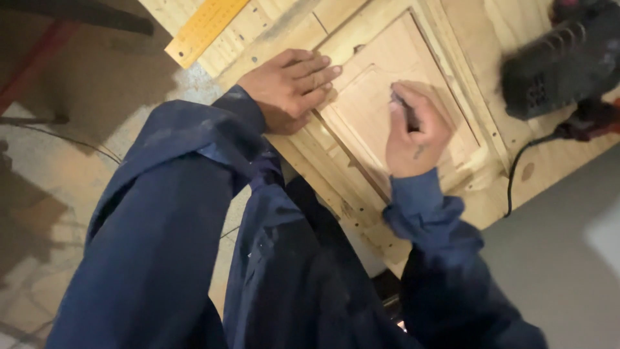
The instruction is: The person sands the edges and inner recessed panel of a wooden cabinet door using a piece of sandpaper held by hand.
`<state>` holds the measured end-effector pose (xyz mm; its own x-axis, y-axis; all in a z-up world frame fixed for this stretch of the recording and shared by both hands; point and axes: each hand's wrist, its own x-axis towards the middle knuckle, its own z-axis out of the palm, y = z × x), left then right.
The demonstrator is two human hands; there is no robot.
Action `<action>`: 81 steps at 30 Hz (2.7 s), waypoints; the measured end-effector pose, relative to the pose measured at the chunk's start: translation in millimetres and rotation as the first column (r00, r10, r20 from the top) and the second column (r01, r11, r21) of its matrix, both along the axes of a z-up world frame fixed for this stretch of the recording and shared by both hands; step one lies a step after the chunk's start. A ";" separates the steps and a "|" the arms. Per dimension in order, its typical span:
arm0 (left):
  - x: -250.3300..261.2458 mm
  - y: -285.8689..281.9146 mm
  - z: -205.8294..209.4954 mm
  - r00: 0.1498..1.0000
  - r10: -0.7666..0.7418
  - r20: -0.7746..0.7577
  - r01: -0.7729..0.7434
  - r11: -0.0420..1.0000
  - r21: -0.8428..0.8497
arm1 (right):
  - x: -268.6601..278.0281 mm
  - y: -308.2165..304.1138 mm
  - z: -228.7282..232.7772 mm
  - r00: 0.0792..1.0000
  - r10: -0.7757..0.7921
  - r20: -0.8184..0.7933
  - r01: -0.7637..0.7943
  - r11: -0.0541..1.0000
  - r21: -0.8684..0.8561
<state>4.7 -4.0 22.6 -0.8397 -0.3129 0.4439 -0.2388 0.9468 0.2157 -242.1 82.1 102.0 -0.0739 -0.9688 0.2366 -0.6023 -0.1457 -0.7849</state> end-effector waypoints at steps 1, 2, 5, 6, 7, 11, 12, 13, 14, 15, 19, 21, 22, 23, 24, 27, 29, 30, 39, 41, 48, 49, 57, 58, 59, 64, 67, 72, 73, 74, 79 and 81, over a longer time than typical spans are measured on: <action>-0.1 0.0 1.5 1.000 -0.020 -0.004 0.020 1.000 -0.004 | 4.0 14.5 -7.7 1.000 -0.020 -0.004 0.020 1.000 -0.004; -0.7 0.3 4.2 1.000 -0.003 -0.003 0.003 1.000 -0.005 | 8.0 29.0 -14.3 0.985 -0.121 0.126 0.093 0.974 0.208; 3.1 0.5 -1.8 0.998 0.006 0.067 -0.005 1.000 -0.007 | 25.3 61.8 -16.6 0.944 -0.232 0.236 0.120 0.904 0.411; 5.1 -0.3 -5.9 0.992 0.016 0.128 -0.018 1.000 0.010 | 32.0 70.8 -14.2 0.951 -0.212 0.227 0.100 0.901 0.423; -1.0 12.5 -12.2 0.991 -0.006 0.135 0.008 1.000 -0.010 | 38.2 82.0 -12.3 0.943 -0.231 0.238 0.120 0.906 0.406; -45.4 92.0 15.7 0.937 0.349 -0.001 -0.322 0.864 0.387 | 55.7 108.4 -3.7 0.909 -0.382 0.166 0.312 0.889 0.336; -61.1 122.5 37.3 0.863 0.505 -0.018 -0.365 0.648 0.669 | 57.2 112.2 -0.7 0.906 -0.377 0.194 0.308 0.900 0.309; -65.4 131.8 51.4 0.872 0.489 -0.010 -0.361 0.657 0.661 | 62.5 112.5 -4.8 0.897 -0.392 0.207 0.320 0.896 0.308; -69.5 141.0 65.2 0.763 0.646 0.029 -0.376 0.407 0.832 | 68.1 112.2 -8.8 0.940 -0.329 0.091 0.300 0.924 0.238; -73.7 152.7 78.7 0.638 0.760 0.121 -0.324 0.124 0.938 | 73.8 114.6 -12.3 0.961 -0.273 -0.035 0.275 0.945 0.177; -48.8 143.2 57.6 0.489 0.831 0.264 -0.354 -0.087 0.931 | 86.2 110.1 5.7 0.977 -0.207 0.049 0.196 0.967 0.162; -31.7 125.9 58.8 0.626 0.750 0.213 -0.423 0.098 0.901 | 84.8 106.7 -1.0 0.976 -0.136 0.171 0.104 0.977 0.185; -23.6 113.3 62.7 0.640 0.738 0.214 -0.426 0.109 0.898 | 68.1 98.5 -10.0 0.972 -0.156 0.177 0.123 0.975 0.183; -12.8 98.8 68.0 0.689 0.690 0.223 -0.489 0.215 0.845 | 54.6 89.8 -19.5 0.983 -0.144 0.113 0.129 0.982 0.136; -3.1 83.5 73.2 0.733 0.638 0.238 -0.536 0.324 0.780 | 40.5 81.4 -29.6 0.989 -0.137 0.047 0.132 0.987 0.089; -2.1 39.0 84.2 0.806 0.426 0.411 -0.576 0.404 0.710 | -19.0 46.8 -44.0 0.942 -0.200 -0.269 0.228 0.971 0.076; -19.9 11.2 66.6 0.823 0.305 0.479 -0.568 0.461 0.682 | -39.9 38.4 -59.9 0.880 -0.334 -0.339 0.360 0.933 0.014; -25.5 1.8 58.2 0.812 0.224 0.539 -0.571 0.496 0.655 | -49.1 32.7 -68.8 0.812 -0.421 -0.403 0.436 0.898 -0.060; -53.7 -34.5 54.0 0.621 0.068 0.781 -0.685 0.533 0.498 | -38.9 24.5 -37.0 0.705 -0.438 -0.558 0.466 0.879 -0.101; -57.4 -30.9 47.1 0.568 0.052 0.821 -0.697 0.560 0.447 | -39.8 26.2 -44.2 0.714 -0.455 -0.532 0.465 0.876 -0.124; -56.6 -19.4 34.6 0.468 0.124 0.875 -0.667 0.699 0.258 | -39.6 22.9 -45.6 0.699 -0.510 -0.500 0.512 0.846 -0.148; -59.4 -18.1 41.4 0.465 0.103 0.879 -0.650 0.714 0.260 | -38.4 23.5 -44.4 0.689 -0.524 -0.501 0.535 0.834 -0.136; -112.4 -62.0 40.4 0.514 0.072 0.855 -0.610 0.731 0.305 | -38.2 22.3 -45.3 0.674 -0.447 -0.588 0.511 0.857 -0.066; -89.9 -52.5 24.0 0.508 0.067 0.858 -0.614 0.727 0.307 | -35.8 24.6 -46.1 0.679 -0.441 -0.587 0.509 0.859 -0.056; -71.9 -46.8 7.2 0.751 0.098 0.653 -0.406 0.848 0.340 | -37.5 23.5 -47.5 0.692 -0.435 -0.576 0.508 0.861 -0.040; -49.0 -22.3 22.2 0.748 0.076 0.660 -0.437 0.804 0.403 | -37.0 23.4 -41.1 0.655 -0.466 -0.595 0.538 0.840 -0.066; -66.4 -44.1 18.6 0.891 0.008 0.453 -0.219 0.882 0.417 | -37.6 20.0 -45.7 0.701 -0.464 -0.542 0.533 0.845 -0.034; -37.2 -21.9 8.0 0.800 0.120 0.588 -0.416 0.818 0.398 | -37.3 22.5 -48.7 0.657 -0.432 -0.618 0.523 0.852 -0.040; -35.6 -19.7 12.6 0.797 0.121 0.591 -0.419 0.816 0.399 | -37.3 21.5 -48.5 0.660 -0.429 -0.617 0.520 0.853 -0.036; -33.9 -17.3 16.8 0.766 0.119 0.632 -0.458 0.790 0.407 | -37.2 20.8 -48.7 0.668 -0.434 -0.605 0.512 0.857 -0.050; -59.2 -39.3 22.4 0.835 0.042 0.549 -0.348 0.813 0.466 | -36.6 20.2 -45.6 0.680 -0.451 -0.577 0.538 0.842 -0.024; -71.8 -43.2 30.9 0.757 0.099 0.646 -0.492 0.737 0.464 | -38.7 18.9 -44.3 0.650 -0.441 -0.619 0.510 0.857 -0.074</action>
